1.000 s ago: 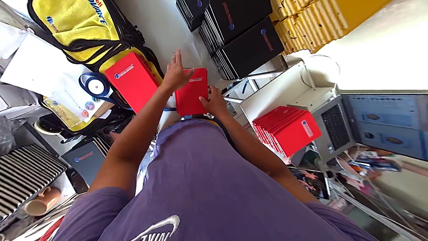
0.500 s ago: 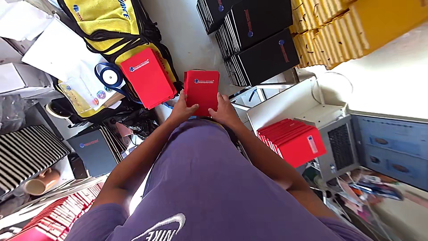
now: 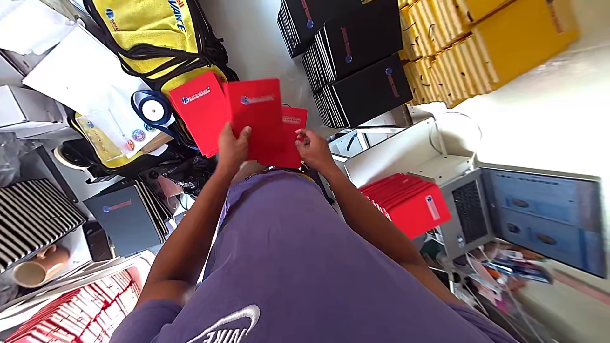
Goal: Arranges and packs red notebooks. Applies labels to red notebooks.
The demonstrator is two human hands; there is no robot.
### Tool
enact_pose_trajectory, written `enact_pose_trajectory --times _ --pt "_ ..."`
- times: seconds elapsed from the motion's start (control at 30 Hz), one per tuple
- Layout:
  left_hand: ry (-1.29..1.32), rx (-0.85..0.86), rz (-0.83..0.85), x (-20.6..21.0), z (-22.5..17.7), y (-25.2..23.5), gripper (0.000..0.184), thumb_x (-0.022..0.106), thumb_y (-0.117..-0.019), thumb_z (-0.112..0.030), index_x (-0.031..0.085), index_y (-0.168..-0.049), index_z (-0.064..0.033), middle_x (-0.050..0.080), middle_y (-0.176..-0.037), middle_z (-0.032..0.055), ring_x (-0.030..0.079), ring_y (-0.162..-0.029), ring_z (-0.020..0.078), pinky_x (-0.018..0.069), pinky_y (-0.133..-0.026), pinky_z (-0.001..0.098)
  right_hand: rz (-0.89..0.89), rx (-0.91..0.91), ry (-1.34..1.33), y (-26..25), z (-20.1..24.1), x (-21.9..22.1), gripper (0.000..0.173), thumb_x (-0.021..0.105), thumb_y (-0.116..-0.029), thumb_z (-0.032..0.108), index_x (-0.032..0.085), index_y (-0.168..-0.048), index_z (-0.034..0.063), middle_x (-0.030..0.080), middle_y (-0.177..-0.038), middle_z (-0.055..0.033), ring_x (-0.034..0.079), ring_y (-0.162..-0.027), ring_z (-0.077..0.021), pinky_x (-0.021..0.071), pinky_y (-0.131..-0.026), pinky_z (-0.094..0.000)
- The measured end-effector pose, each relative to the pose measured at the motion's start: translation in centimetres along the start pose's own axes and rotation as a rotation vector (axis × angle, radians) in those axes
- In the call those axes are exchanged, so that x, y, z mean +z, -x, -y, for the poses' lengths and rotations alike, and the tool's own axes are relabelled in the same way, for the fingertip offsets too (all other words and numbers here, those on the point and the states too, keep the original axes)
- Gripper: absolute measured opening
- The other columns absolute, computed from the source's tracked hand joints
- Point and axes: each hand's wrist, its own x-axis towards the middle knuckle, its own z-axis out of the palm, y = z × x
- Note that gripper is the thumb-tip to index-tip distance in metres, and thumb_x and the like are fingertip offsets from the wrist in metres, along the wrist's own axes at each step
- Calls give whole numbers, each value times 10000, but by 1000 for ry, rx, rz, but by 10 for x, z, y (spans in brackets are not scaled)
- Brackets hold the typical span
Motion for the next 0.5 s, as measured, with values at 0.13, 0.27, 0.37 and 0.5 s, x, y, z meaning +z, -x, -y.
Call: enact_pose_trajectory --times 0.13,0.27,0.37,0.5 --pt "59 28 -183 -60 4 -19 336 616 -1020 -177 557 -1286 19 703 -1100 150 725 -977 209 621 -875 442 -154 -10 132 -31 -3 -6 330 651 -970 217 671 -1261 63 684 -1170 -164 688 -1010 -309 576 -880 -514" --pt "125 -61 -247 -94 24 -34 263 604 -1028 -163 590 -1242 -11 721 -1048 115 738 -904 174 635 -814 397 -181 21 230 -51 -8 -3 360 699 -922 222 677 -1257 91 616 -1294 -182 620 -1180 -359 536 -974 -537" --pt "35 -119 -278 -99 39 -37 334 641 -1011 -216 579 -1270 -14 710 -1090 130 728 -947 178 617 -856 402 -196 11 246 -55 -7 -1 339 701 -916 207 677 -1232 88 607 -1284 -179 653 -1096 -334 572 -900 -503" --pt "-192 -119 -325 -99 50 -39 508 694 -966 -275 527 -1371 -19 667 -1219 190 671 -1119 264 536 -991 496 -210 16 267 -53 -5 3 331 689 -923 190 678 -1242 102 597 -1299 -171 675 -1030 -314 593 -840 -490"
